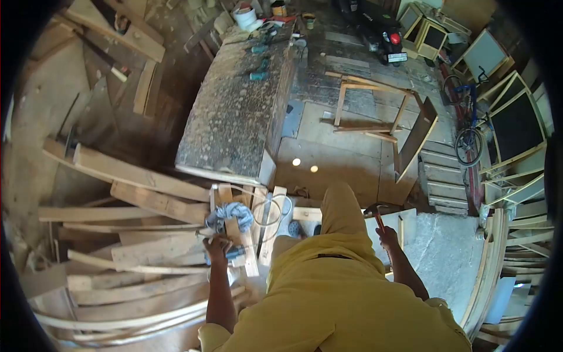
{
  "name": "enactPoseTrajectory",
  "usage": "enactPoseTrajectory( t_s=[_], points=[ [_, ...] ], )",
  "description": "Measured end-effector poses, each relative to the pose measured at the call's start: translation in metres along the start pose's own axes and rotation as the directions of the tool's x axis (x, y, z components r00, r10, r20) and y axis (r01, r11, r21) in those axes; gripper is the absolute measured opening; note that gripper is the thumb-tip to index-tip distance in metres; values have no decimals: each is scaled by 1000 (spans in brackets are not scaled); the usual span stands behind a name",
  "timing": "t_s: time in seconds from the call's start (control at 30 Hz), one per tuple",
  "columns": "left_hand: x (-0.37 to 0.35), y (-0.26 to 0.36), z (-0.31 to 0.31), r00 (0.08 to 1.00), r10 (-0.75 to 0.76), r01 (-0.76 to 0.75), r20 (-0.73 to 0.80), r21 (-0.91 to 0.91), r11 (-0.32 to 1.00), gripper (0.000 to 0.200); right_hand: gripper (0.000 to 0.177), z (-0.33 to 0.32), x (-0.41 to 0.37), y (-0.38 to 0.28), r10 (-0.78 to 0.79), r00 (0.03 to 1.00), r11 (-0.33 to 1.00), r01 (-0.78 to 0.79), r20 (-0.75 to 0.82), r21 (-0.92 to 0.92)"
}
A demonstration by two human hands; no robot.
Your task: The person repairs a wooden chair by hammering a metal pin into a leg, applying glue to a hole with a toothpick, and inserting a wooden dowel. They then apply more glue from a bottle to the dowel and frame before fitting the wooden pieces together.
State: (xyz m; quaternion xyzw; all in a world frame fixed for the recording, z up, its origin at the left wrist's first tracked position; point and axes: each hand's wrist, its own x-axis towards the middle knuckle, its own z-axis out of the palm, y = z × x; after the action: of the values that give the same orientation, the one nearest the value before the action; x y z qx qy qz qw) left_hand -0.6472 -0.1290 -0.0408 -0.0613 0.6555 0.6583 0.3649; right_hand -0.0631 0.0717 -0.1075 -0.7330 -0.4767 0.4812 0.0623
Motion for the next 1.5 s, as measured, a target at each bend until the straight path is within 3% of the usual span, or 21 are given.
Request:
enactPoseTrajectory(
  t_s=[0.17,0.23,0.3,0.37,0.4,0.43,0.57,0.63,0.67,0.7,0.77,0.83,0.9,0.97,1.03,1.17,1.23,1.3,1.33,1.4,1.5],
  points=[
    [163,-76,-113,997,77,-76,-2,169,983,50,26,-5,68,-46,51,997,989,-43,-51,139],
    [149,-49,-74,978,-6,44,-207,181,983,58,23,-19,86,-88,77,992,988,-62,-103,140],
    [177,-54,-81,984,-41,60,-175,107,992,61,24,-33,136,-84,-226,967,967,208,-115,-151],
    [189,-52,-44,962,155,-142,-224,74,987,57,28,-66,175,-99,-416,909,836,376,-13,-399],
    [223,-63,-54,967,232,-223,-103,93,970,52,33,-82,197,-100,-360,932,821,341,47,-458],
    [187,-28,24,965,204,-186,-166,118,975,47,35,-96,212,-106,-359,930,736,336,83,-588],
    [255,-55,174,971,236,-239,40,154,959,37,36,-104,272,-111,-170,970,617,244,176,-748],
    [318,-109,263,947,179,-210,267,93,973,29,37,-72,348,-58,-175,976,807,216,127,-550],
    [352,-149,318,687,431,-664,585,264,700,27,40,-52,379,-42,-212,975,827,214,63,-520],
    [345,-154,393,837,167,-290,521,165,943,29,38,-20,413,-3,-123,988,892,67,-97,-446],
    [342,-175,513,823,-35,-172,567,307,936,19,41,29,452,58,100,983,958,-136,-152,-251],
    [322,-164,607,589,-101,-298,802,332,895,13,33,59,447,103,303,907,898,-375,-292,-232],
    [317,-160,677,390,-139,-322,910,276,906,13,36,80,430,166,25,911,925,-177,-411,-337],
    [301,-139,731,352,-219,-537,910,388,749,17,40,46,394,122,550,784,832,-545,-287,106],
    [297,-126,772,256,-243,-754,935,351,555,18,43,32,385,111,711,693,697,-675,-115,243],
    [317,-133,829,120,-288,-881,950,235,410,17,31,47,408,76,549,725,834,-510,-415,211],
    [322,-131,859,90,-385,-915,918,228,331,14,28,33,418,-26,477,595,863,-457,-647,215],
    [340,-136,888,7,-426,-929,904,164,332,16,30,40,445,-72,468,559,883,-328,-684,336],
    [352,-137,901,-38,-452,-936,891,127,329,17,29,45,463,-91,523,567,844,-452,-636,291],
    [378,-135,931,-116,-530,-939,840,82,335,19,29,63,504,-121,724,603,614,-345,-334,709],
    [424,-130,976,-206,-623,-932,755,43,361,22,22,90,550,-183,616,648,628,-61,-448,775]
  ],
)
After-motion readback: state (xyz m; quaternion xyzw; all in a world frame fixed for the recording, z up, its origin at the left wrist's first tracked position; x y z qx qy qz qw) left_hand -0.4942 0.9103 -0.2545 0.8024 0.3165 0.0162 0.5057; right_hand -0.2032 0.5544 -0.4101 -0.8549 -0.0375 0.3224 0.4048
